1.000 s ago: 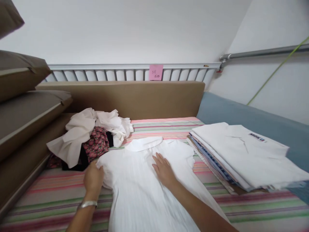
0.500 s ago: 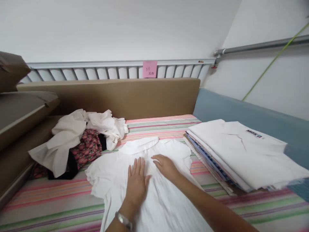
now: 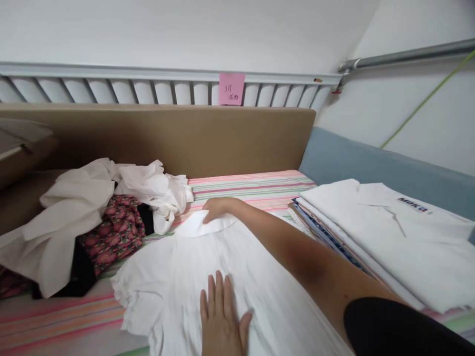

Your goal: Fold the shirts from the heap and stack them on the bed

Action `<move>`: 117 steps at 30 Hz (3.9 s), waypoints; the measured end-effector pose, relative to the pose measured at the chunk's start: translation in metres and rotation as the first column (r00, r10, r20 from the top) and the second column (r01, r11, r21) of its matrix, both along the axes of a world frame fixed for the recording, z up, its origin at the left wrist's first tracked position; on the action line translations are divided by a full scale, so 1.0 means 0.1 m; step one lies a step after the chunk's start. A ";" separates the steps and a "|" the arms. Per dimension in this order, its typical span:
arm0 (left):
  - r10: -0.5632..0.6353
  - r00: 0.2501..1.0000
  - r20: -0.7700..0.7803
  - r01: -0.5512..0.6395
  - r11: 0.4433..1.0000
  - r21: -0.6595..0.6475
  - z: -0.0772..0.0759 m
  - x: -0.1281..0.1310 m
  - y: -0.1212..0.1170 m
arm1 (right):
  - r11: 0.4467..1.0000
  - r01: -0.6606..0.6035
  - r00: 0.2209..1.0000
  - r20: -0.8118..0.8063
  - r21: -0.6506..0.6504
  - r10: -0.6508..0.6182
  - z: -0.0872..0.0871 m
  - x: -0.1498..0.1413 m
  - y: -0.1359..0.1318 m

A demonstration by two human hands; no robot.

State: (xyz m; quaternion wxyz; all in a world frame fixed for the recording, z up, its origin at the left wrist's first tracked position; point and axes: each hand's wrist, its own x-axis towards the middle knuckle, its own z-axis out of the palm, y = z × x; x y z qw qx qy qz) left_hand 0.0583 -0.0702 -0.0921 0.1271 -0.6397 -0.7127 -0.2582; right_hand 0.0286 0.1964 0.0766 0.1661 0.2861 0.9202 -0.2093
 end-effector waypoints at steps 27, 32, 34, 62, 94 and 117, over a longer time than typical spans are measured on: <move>-0.006 1.000 0.007 0.006 1.000 -0.030 0.25 -0.01 0.38 | 0.872 -0.281 0.906 0.189 -0.400 0.378 0.04 0.67 -0.82; -0.099 0.994 -0.039 0.100 0.995 0.024 0.24 -0.05 0.38 | 0.888 -0.220 0.966 0.037 -0.405 0.256 -0.03 1.00 -1.00; -0.108 0.993 -0.049 0.107 0.994 -0.020 0.25 -0.06 0.38 | 0.946 -0.100 0.995 -0.048 -0.307 0.090 -0.05 1.04 -0.91; -0.027 1.000 -0.002 0.027 0.999 0.018 0.46 -0.02 0.35 | 0.975 -0.179 0.979 0.125 0.131 0.163 -0.30 0.19 -0.58; -0.183 0.982 -0.041 0.123 0.794 -0.596 1.32 -0.67 0.82 | 0.964 0.228 0.974 -0.031 0.140 -0.226 -0.29 0.56 -0.63; 0.063 0.975 0.211 0.000 0.957 -0.289 0.75 -1.93 0.75 | 0.975 0.102 0.995 -0.007 0.196 -0.103 -0.43 0.56 -0.32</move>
